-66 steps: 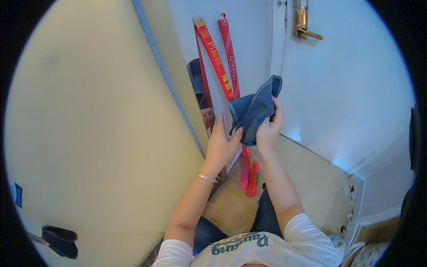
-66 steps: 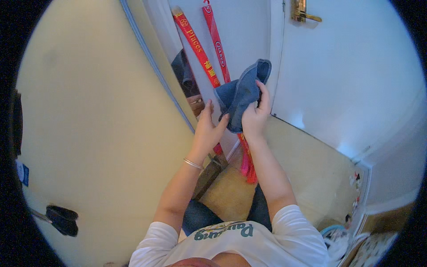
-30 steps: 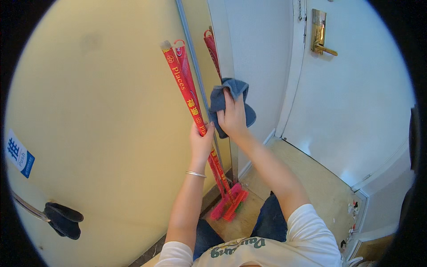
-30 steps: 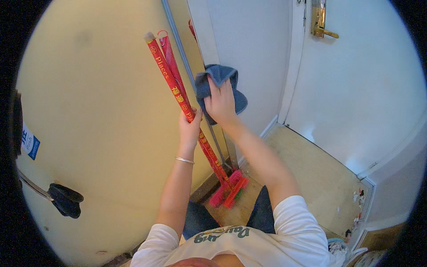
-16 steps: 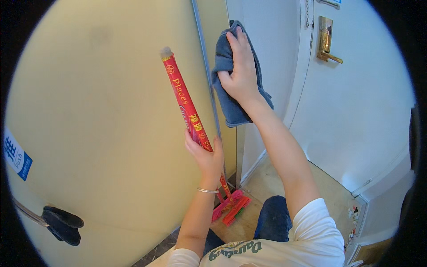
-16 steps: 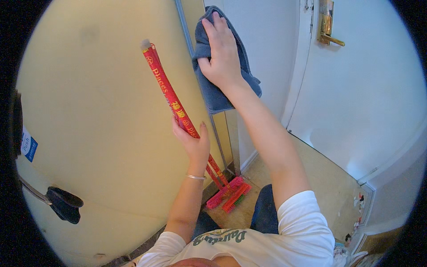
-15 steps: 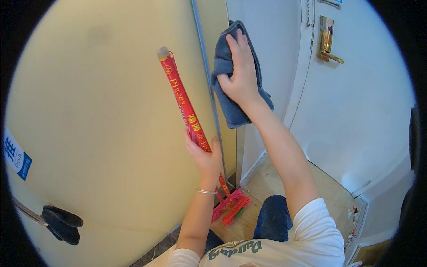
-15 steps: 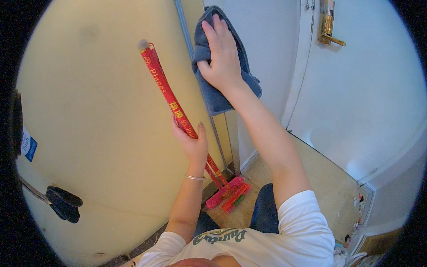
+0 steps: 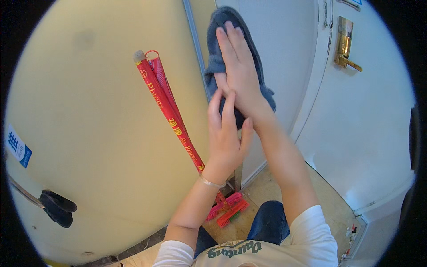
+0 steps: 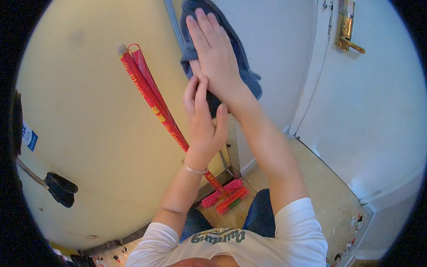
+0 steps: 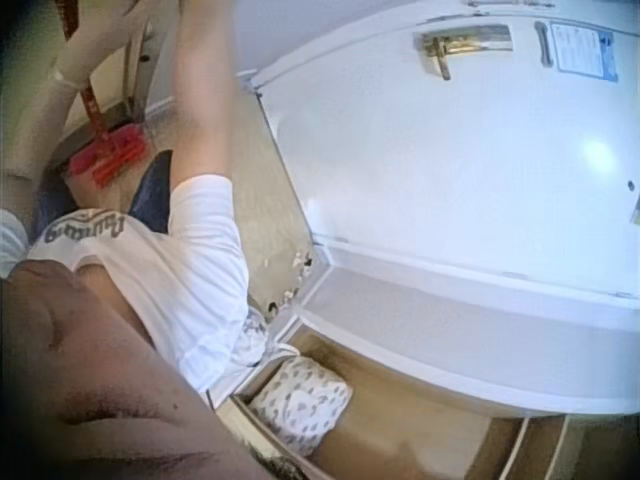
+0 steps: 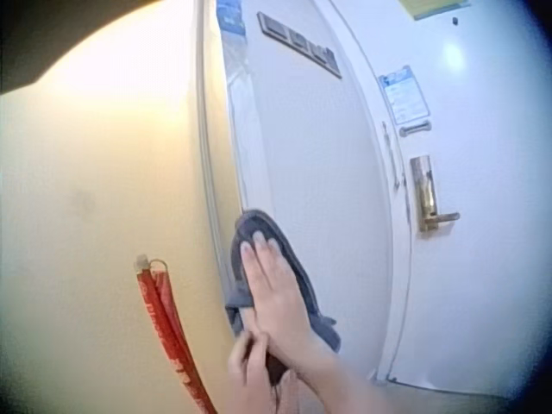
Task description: The person wipes a door surface with a blue cloth, moving from the upper panel down to the lower edge and around the handle area. The person also wipes the adjacent wall and door frame while kneeling.
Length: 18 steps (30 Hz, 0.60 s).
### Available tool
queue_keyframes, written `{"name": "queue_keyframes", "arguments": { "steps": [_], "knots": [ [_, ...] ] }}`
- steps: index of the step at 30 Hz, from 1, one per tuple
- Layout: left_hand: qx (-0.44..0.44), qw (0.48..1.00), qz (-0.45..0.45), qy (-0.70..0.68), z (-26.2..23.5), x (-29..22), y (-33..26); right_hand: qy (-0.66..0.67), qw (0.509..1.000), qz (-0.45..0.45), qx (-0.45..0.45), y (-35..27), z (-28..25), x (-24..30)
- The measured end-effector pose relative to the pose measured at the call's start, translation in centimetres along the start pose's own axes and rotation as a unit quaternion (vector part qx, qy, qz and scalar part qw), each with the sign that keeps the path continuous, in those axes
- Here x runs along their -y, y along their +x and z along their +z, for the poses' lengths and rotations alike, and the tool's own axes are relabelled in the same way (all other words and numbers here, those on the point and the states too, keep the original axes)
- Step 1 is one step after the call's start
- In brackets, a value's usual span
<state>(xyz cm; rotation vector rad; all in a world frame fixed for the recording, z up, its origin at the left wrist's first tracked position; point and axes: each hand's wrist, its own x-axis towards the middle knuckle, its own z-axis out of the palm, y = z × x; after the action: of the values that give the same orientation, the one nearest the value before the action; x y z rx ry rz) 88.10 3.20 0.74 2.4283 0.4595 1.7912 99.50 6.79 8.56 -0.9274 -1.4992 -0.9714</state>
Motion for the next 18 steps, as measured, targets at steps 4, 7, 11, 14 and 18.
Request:
{"name": "queue_keyframes", "arguments": {
  "steps": [4,7,11,14,18],
  "knots": [
    [-0.039,0.999,-0.007,-0.031,2.3,-0.1,2.5,0.073,0.997,-0.007,0.019,2.1,-1.1,-1.0],
    [-0.057,0.998,0.005,-0.01,3.7,0.4,2.2,0.116,0.993,-0.017,0.029,1.3,-1.7,-1.8],
    [-0.079,0.993,0.014,0.086,5.7,1.4,2.1,0.175,0.981,-0.075,0.022,-0.3,-1.8,-4.1],
    [-0.105,0.974,0.003,0.199,6.8,2.3,2.5,0.215,0.971,-0.098,0.048,0.3,-2.0,-5.4],
    [-0.134,0.937,0.02,0.323,6.7,2.5,4.2,0.241,0.961,-0.134,0.025,2.3,-1.2,-5.7]
  ]
}}
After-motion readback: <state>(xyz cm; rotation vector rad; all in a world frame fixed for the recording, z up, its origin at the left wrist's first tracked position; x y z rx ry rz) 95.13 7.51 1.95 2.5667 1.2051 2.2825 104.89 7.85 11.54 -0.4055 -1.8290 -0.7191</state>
